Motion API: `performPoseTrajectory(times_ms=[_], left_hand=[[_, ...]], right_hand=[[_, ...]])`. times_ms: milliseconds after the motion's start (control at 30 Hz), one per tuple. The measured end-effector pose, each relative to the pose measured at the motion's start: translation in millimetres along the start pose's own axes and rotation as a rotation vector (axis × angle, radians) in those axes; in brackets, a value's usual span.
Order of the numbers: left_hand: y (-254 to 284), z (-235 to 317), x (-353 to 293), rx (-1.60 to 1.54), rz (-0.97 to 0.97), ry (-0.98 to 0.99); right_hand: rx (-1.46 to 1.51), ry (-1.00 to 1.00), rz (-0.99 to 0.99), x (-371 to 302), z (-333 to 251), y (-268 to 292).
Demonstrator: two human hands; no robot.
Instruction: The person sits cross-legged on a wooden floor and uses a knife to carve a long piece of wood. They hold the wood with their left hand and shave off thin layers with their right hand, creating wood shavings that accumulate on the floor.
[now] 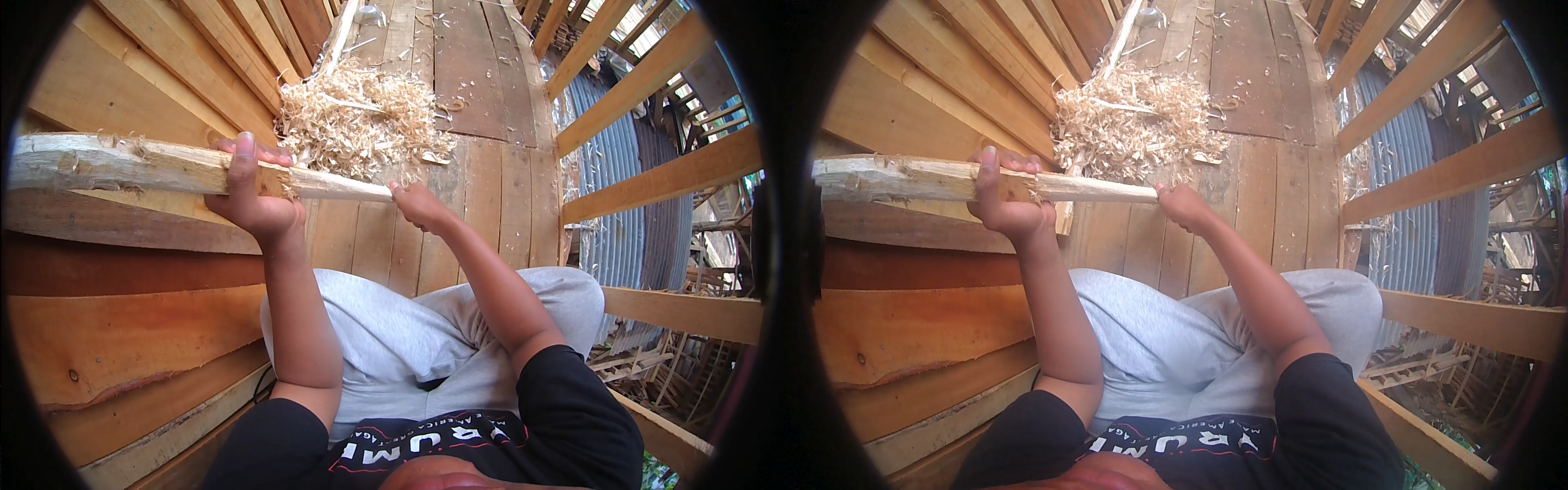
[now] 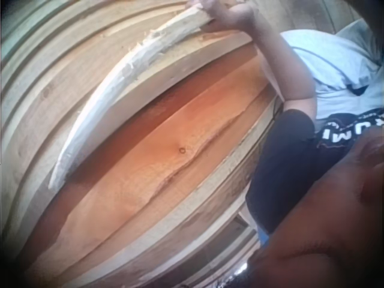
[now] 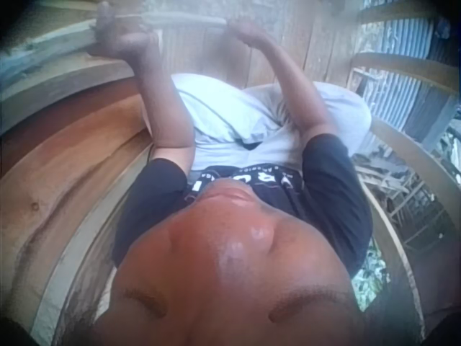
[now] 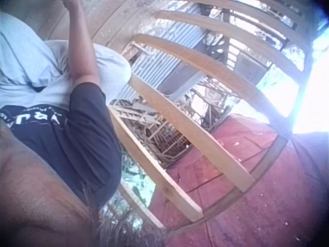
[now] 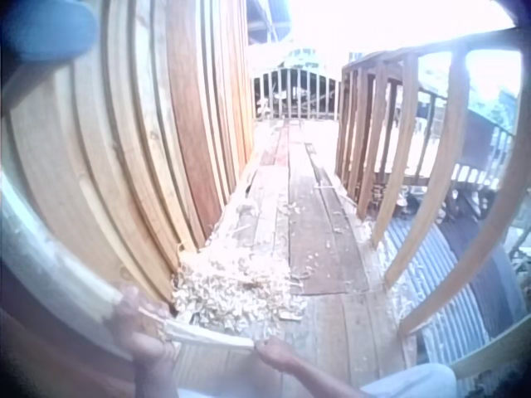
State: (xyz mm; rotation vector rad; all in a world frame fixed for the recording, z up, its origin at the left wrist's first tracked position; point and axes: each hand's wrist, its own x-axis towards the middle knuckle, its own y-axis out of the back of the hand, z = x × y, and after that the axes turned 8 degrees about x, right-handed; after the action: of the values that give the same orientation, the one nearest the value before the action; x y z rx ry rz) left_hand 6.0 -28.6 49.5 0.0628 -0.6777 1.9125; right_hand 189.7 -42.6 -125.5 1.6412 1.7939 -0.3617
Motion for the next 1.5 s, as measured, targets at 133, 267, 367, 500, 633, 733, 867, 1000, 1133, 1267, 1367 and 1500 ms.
performPoseTrajectory(times_ms=[133, 267, 367, 500, 633, 733, 867, 1000, 1133, 1267, 1367, 1500], left_hand=[[0, -2, -1, 0.0, -0.006, 0.001], [1, -4, -1, -0.012, -0.028, 0.007], [1, -4, -1, -0.024, -0.03, 0.009], [5, -5, 2, -0.096, -0.011, 0.0], [4, -4, 2, -0.078, -0.007, -0.005], [4, -3, 2, -0.07, 0.002, -0.006], [2, 0, 2, -0.064, 0.014, -0.015], [2, 0, 2, -0.056, -0.004, -0.024], [1, 0, 1, -0.126, -0.024, -0.007], [0, 6, -3, -0.037, -0.035, -0.022], [1, 13, -1, 0.004, -0.012, 0.003], [12, 15, 6, -0.013, -0.045, 0.007]], right_hand=[[0.251, -0.152, -0.155, 13, 9, 8], [0.443, -0.311, -0.277, 17, 8, 19], [0.128, -0.179, 0.035, 4, 1, 8], [0.042, -0.113, 0.009, -2, -2, 10], [-0.114, -0.037, 0.02, -10, -9, 10], [-0.128, -0.005, 0.006, -9, -7, 7], [0.122, -0.105, -0.065, -4, -1, 4], [0.419, -0.343, -0.288, 11, 8, 17], [0.436, -0.372, -0.202, 17, 8, 22], [0.26, -0.254, 0.143, 22, 15, 17], [0.054, -0.141, 0.361, 37, 32, 28], [-0.236, 0.025, 0.309, 36, 25, 42]])
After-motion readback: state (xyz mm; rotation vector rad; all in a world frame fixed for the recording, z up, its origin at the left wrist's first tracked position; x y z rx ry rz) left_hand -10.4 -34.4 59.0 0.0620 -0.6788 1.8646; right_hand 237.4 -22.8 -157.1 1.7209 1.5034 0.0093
